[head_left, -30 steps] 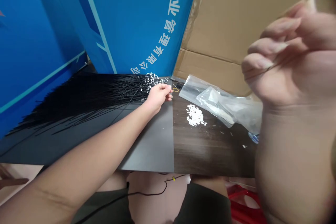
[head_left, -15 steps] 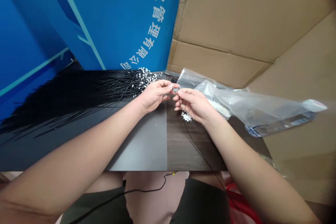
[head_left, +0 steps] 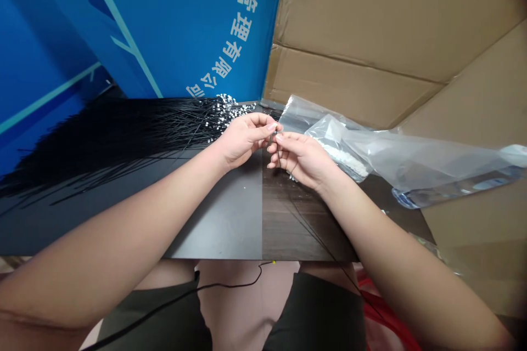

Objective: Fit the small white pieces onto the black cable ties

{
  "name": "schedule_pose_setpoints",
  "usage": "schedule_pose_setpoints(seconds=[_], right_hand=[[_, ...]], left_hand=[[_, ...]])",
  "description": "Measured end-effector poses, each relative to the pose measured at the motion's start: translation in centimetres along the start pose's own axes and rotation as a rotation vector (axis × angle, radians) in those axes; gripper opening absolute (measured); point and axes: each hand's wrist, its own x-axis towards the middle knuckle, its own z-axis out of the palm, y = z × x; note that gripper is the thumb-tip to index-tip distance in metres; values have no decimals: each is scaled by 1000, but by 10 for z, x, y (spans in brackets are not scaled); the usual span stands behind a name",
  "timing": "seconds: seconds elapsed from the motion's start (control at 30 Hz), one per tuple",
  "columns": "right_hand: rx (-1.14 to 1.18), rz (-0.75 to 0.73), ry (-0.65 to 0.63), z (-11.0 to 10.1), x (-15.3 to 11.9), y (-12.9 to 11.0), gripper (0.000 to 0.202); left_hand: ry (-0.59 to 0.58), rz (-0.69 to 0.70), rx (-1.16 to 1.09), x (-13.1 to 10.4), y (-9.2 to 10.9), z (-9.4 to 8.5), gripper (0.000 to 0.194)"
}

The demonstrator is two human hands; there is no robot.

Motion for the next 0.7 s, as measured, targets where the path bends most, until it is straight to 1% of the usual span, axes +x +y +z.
schedule_pose_setpoints(seconds=[0.17, 0.27, 0.33, 0.5, 0.6, 0.7], right_hand=[[-100, -70, 93, 3, -2, -3, 30], [-145, -115, 139, 5, -2, -2, 31], [-166, -148, 171, 6, -1, -1, 30], [-264, -193, 262, 7, 0, 0, 20], [-317, -214, 280, 5, 0, 0, 15], [-361, -224, 287, 4, -1, 0, 13]], left_hand=[[-2, 40, 32, 1, -3, -1, 30], [-19, 35, 41, 1, -4, -1, 30], [-8, 28, 42, 1, -4, -1, 30], [99, 36, 65, 2, -3, -1, 18], [152, 2, 86, 3, -2, 0, 15], [171, -24, 79, 4, -2, 2, 14]])
